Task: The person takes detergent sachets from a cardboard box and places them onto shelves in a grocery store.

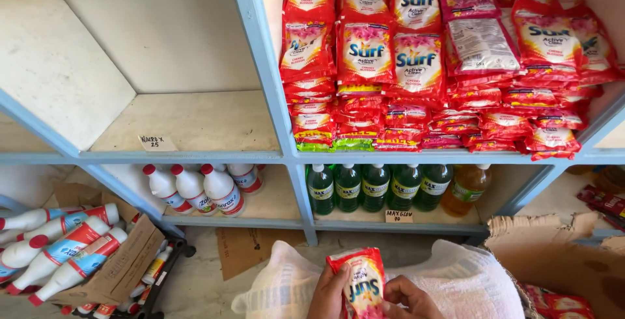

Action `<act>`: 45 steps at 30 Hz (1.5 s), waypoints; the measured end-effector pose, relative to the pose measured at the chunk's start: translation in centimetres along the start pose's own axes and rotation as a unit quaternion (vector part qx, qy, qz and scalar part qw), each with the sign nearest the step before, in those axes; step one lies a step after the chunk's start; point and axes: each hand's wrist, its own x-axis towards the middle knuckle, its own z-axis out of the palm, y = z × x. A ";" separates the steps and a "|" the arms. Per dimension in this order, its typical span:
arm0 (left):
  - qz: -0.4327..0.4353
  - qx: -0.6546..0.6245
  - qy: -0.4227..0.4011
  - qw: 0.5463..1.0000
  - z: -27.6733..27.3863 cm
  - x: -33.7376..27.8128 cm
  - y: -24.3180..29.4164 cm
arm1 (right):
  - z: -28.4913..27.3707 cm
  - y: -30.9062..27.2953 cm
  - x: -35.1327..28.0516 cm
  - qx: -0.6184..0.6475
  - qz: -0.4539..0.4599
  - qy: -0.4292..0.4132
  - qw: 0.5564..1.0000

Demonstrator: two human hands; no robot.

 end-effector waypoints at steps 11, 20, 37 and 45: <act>0.015 -0.031 -0.009 0.999 1.1 -2.1 0.6 | 3.6 -9.9 -6.3 0.022 -0.041 0.001 0.999; -0.001 -0.033 0.001 0.999 1.2 -2.4 0.6 | 2.4 -8.5 -7.6 0.026 -0.180 0.035 0.983; -0.105 0.088 -0.049 0.989 0.4 -3.0 1.5 | 3.8 -18.7 -4.0 -0.090 -0.274 0.051 0.956; 0.040 0.278 -0.019 0.960 1.7 -2.0 4.2 | 2.3 -19.3 -0.6 0.023 -0.245 0.088 0.965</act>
